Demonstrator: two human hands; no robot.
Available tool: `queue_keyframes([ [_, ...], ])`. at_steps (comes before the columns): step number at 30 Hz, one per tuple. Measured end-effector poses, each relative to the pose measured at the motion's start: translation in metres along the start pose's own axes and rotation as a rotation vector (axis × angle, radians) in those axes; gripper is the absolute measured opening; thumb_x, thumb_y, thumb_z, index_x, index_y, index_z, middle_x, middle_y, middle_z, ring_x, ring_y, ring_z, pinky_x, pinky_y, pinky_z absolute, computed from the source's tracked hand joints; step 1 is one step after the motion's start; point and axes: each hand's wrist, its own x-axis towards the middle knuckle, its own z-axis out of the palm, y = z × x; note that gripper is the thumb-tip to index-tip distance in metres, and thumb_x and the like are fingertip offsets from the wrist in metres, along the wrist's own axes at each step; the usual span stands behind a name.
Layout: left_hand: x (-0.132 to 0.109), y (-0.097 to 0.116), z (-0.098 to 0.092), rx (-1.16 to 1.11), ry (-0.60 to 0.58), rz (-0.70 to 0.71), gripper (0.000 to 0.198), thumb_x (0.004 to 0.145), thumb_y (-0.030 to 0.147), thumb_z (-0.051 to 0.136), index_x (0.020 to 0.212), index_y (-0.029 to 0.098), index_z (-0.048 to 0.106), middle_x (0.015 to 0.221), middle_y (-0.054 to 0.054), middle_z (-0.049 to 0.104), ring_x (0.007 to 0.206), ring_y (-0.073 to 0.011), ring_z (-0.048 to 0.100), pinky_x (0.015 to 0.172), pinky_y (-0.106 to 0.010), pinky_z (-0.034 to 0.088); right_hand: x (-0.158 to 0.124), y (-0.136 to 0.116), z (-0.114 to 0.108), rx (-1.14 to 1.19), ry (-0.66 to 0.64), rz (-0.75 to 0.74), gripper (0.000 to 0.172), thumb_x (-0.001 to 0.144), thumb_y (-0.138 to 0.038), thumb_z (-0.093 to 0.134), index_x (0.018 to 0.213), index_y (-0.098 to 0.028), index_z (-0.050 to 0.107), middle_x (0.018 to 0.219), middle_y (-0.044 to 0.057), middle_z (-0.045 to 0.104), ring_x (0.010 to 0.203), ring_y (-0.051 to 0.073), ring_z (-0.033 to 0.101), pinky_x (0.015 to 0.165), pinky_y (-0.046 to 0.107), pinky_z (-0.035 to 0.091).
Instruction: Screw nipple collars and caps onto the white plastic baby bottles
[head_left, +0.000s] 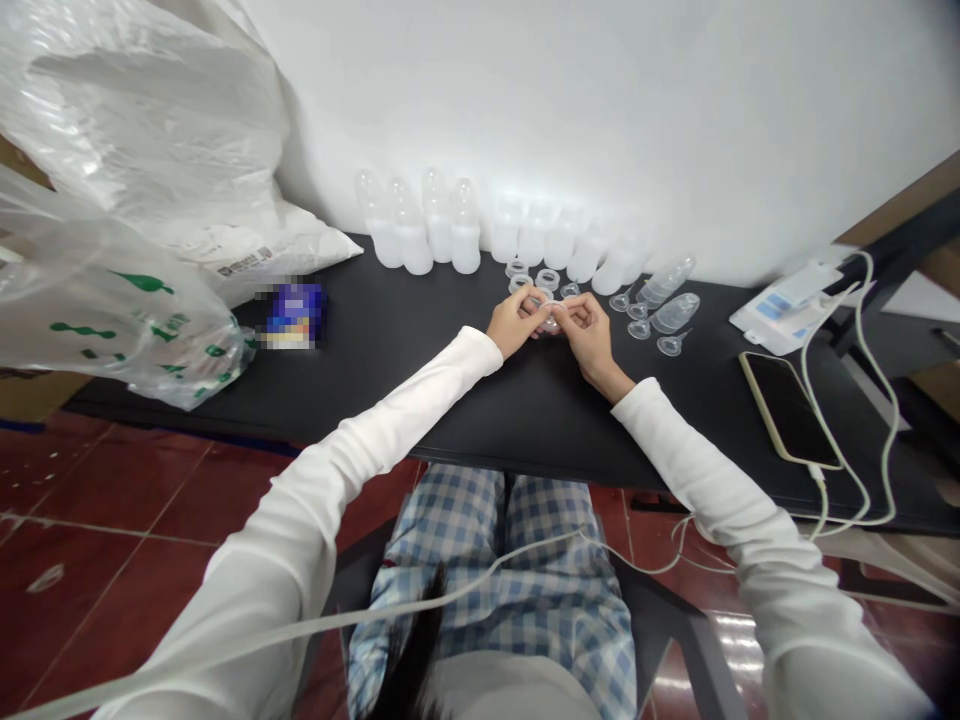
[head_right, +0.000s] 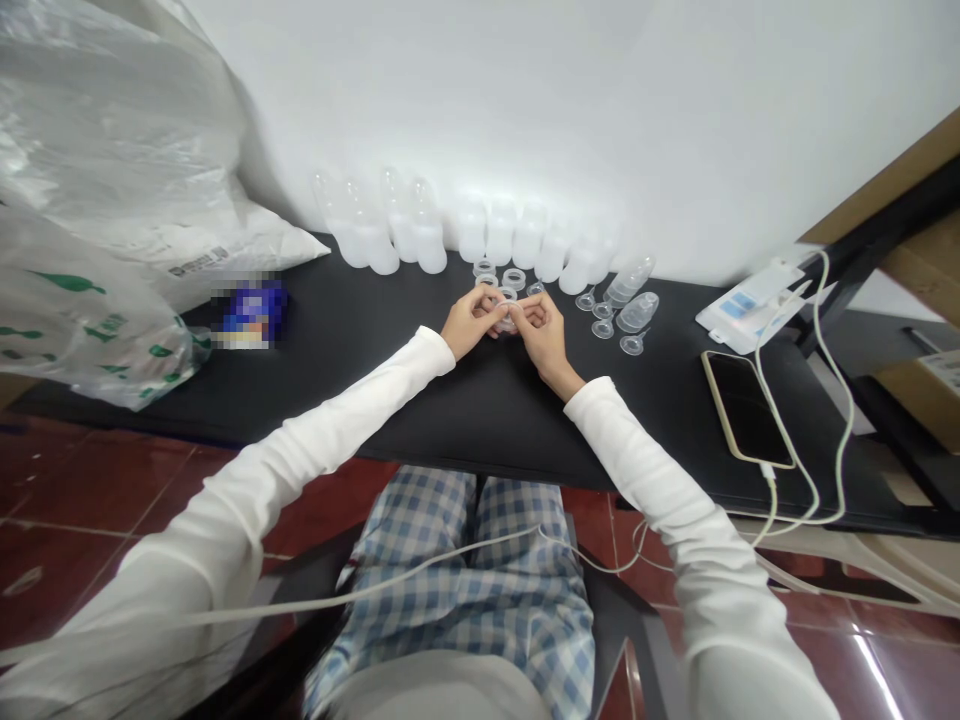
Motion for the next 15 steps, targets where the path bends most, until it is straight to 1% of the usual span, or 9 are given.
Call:
queue_keyframes([
  [3, 0.0021, -0.0030, 0.0025, -0.066, -0.039, -0.054, 0.020, 0.086, 0.024, 0.076, 0.100, 0.018, 0.064, 0.076, 0.003, 0.066, 0.062, -0.0116, 0.070, 0.064, -0.024, 0.059, 0.0017, 0.0026, -0.0025, -0.008, 0.032, -0.018, 0.057, 0.069, -0.074, 0.081, 0.084, -0.026, 0.055, 0.075, -0.003, 0.064, 0.068, 0.015, 0.064, 0.066, 0.031, 0.058],
  [5, 0.0034, -0.0056, 0.0036, -0.070, -0.021, -0.053, 0.023, 0.083, 0.014, 0.077, 0.102, 0.018, 0.064, 0.080, 0.003, 0.066, 0.063, -0.0096, 0.070, 0.067, -0.022, 0.059, 0.0028, 0.0039, -0.0038, -0.012, 0.033, -0.031, 0.057, 0.069, -0.074, 0.081, 0.085, -0.026, 0.057, 0.075, -0.003, 0.065, 0.068, 0.015, 0.065, 0.066, 0.030, 0.058],
  [7, 0.0044, -0.0076, 0.0038, -0.069, 0.005, -0.056, 0.025, 0.080, 0.008, 0.076, 0.100, 0.017, 0.064, 0.079, 0.005, 0.063, 0.062, -0.0077, 0.069, 0.066, -0.019, 0.057, 0.0036, 0.0044, -0.0047, -0.009, 0.010, -0.028, 0.056, 0.070, -0.074, 0.080, 0.087, -0.026, 0.058, 0.078, -0.002, 0.068, 0.070, 0.015, 0.067, 0.068, 0.031, 0.060],
  [9, 0.0051, -0.0086, 0.0031, -0.084, 0.029, -0.068, 0.026, 0.079, 0.006, 0.076, 0.098, 0.017, 0.063, 0.077, 0.005, 0.063, 0.061, -0.0073, 0.068, 0.066, -0.019, 0.056, 0.0045, 0.0042, -0.0055, -0.002, -0.027, -0.007, 0.055, 0.071, -0.073, 0.080, 0.089, -0.026, 0.061, 0.081, -0.001, 0.070, 0.074, 0.016, 0.068, 0.072, 0.032, 0.062],
  [12, 0.0064, -0.0083, 0.0013, -0.109, 0.061, -0.085, 0.028, 0.078, 0.005, 0.076, 0.098, 0.018, 0.062, 0.076, 0.005, 0.065, 0.063, -0.0090, 0.068, 0.069, -0.022, 0.057, 0.0060, 0.0032, -0.0071, 0.012, -0.083, 0.003, 0.053, 0.068, -0.068, 0.085, 0.095, -0.026, 0.065, 0.088, -0.001, 0.074, 0.080, 0.017, 0.070, 0.082, 0.035, 0.063],
  [15, 0.0076, -0.0080, 0.0000, -0.109, 0.082, -0.087, 0.028, 0.077, 0.005, 0.075, 0.099, 0.018, 0.062, 0.076, 0.004, 0.067, 0.065, -0.0092, 0.068, 0.071, -0.023, 0.057, 0.0073, 0.0027, -0.0090, 0.023, -0.107, -0.006, 0.053, 0.065, -0.061, 0.089, 0.099, -0.026, 0.069, 0.091, 0.000, 0.076, 0.081, 0.016, 0.071, 0.088, 0.036, 0.063],
])
